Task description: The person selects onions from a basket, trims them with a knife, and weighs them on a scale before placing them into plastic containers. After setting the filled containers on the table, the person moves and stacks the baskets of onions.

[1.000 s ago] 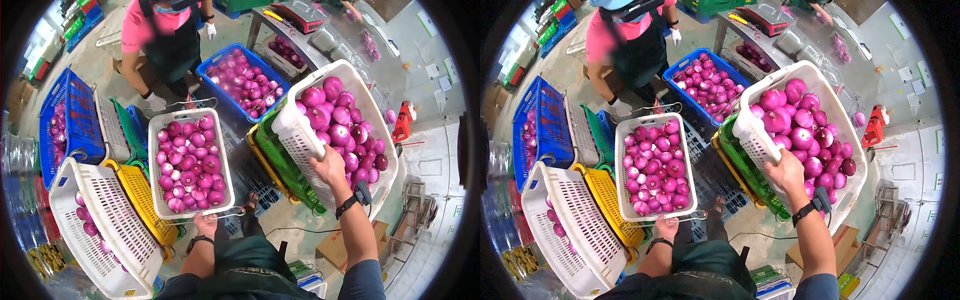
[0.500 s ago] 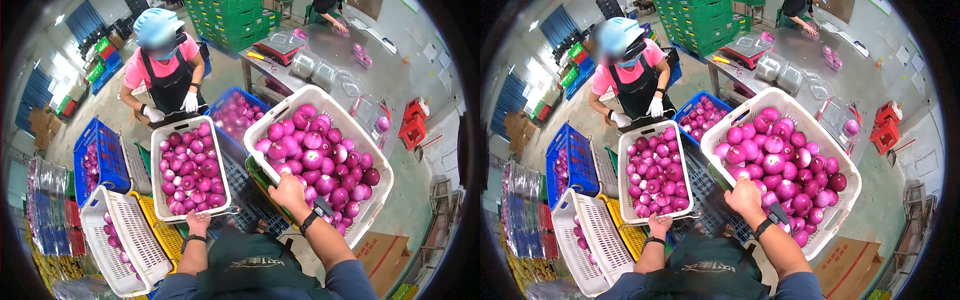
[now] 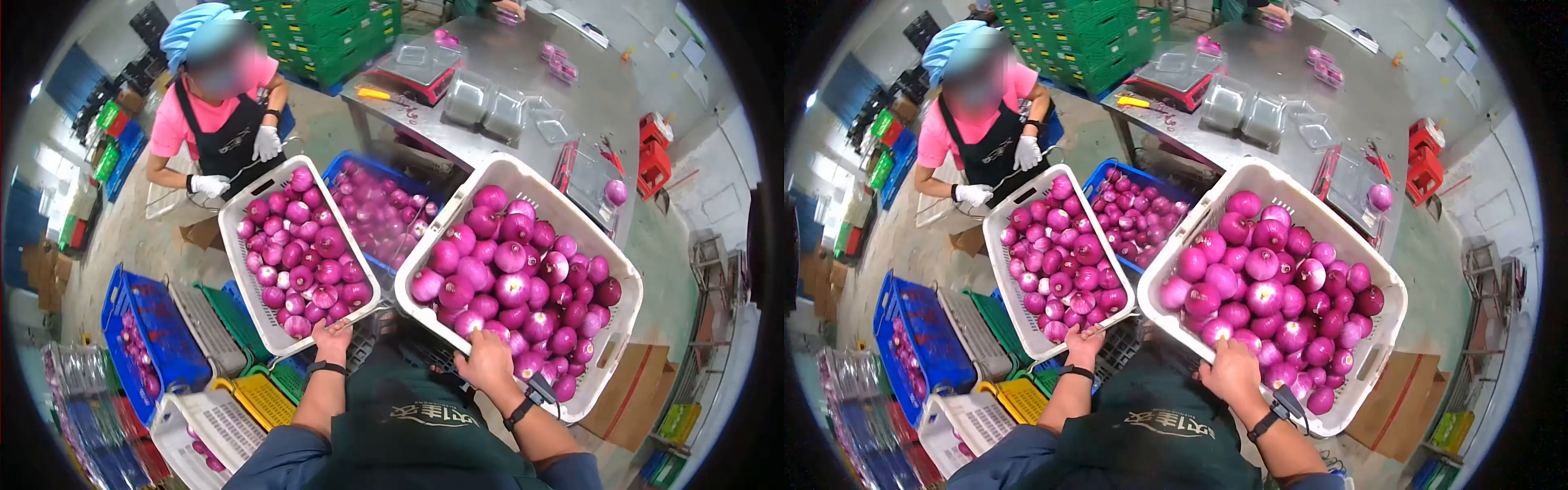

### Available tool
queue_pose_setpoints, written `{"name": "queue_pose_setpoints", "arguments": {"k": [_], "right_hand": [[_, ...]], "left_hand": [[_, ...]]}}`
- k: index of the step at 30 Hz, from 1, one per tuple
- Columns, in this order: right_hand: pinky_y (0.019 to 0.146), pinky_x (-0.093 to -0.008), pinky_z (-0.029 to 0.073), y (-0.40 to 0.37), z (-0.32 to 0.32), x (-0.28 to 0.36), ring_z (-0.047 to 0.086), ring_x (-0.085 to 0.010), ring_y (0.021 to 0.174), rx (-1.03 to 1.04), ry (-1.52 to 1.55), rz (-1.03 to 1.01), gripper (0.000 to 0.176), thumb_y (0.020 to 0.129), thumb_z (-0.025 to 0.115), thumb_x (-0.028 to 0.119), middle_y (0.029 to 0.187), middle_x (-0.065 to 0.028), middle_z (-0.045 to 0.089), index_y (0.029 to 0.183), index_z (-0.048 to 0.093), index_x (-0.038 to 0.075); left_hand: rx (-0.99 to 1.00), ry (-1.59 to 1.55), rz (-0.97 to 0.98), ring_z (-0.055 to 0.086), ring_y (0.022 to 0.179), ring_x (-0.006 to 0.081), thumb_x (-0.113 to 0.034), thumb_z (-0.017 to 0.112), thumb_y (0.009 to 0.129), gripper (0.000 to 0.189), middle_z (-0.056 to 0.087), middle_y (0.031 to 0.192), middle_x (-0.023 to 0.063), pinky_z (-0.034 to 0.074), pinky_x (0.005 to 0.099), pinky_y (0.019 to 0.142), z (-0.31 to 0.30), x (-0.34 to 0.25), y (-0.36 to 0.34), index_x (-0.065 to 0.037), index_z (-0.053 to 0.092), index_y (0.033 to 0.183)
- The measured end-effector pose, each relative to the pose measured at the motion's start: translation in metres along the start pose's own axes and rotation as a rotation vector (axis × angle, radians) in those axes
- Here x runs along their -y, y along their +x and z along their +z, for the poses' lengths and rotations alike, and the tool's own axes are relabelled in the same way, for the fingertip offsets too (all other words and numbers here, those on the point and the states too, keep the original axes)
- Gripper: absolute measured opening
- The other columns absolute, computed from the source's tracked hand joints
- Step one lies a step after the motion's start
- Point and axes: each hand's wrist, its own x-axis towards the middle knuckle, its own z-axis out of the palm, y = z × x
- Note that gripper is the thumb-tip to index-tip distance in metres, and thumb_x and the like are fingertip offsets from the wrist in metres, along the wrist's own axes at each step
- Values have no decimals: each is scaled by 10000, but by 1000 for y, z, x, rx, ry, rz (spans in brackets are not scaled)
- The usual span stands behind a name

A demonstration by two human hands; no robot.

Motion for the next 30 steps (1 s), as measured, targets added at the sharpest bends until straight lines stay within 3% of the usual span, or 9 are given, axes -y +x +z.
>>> {"name": "queue_pose_setpoints", "arguments": {"k": [8,9,10,14,16,18,19,25,30], "right_hand": [[769,-451,546,11,-4,10,657,-328,880,41,-95,120,371,697,826,279,909,-124,645,974,677,83],[769,-451,546,12,-2,10,657,-328,880,51,-101,136,371,697,826,279,909,-124,645,974,677,83],[770,-449,545,14,0,8,658,-326,875,25,-111,136,367,678,832,273,903,-119,645,958,680,89],[768,-446,542,17,3,10,659,-322,861,27,-121,160,351,641,835,254,892,-108,646,921,688,103],[766,-446,540,16,1,10,659,-316,860,17,-119,175,336,643,831,244,895,-104,647,917,688,110],[767,-446,538,13,8,6,656,-315,862,-22,-117,151,332,643,828,238,893,-102,646,917,688,114],[767,-446,538,15,9,6,656,-315,862,-28,-112,149,332,643,828,238,893,-102,646,917,688,114],[780,-444,535,14,5,6,654,-310,878,-6,-116,159,339,642,828,242,902,-101,651,920,692,104],[800,-440,540,14,2,9,659,-305,897,7,-112,185,346,637,834,250,906,-101,656,924,707,103]], "left_hand": [[164,-35,-97,425,617,218,-341,376,1058,377,307,582,37,470,407,778,87,26,99,-112,348,761],[123,-43,-107,443,597,215,-290,356,1041,355,429,625,63,426,398,647,99,33,105,-72,479,790],[113,-36,-119,443,597,215,-290,356,1041,355,429,625,63,426,398,647,120,43,102,-72,479,790],[197,-96,-159,526,700,270,-329,339,1058,376,449,636,85,502,462,893,137,52,122,-44,497,869],[219,-119,-163,562,768,299,-422,330,1076,416,461,670,79,505,520,914,140,61,128,-39,472,999],[151,-122,-114,574,805,304,-524,296,1081,481,490,757,67,508,571,943,148,59,103,-68,447,1111],[104,-124,-130,624,935,315,-590,242,1076,545,584,963,87,504,599,978,149,53,108,-115,474,1206],[131,118,-130,574,1294,363,-586,185,1083,623,524,1478,53,462,609,1065,132,36,106,-198,329,1548],[122,149,-109,574,1287,358,-565,181,1091,603,532,1472,60,459,607,1069,130,41,103,-208,322,1556]]}}
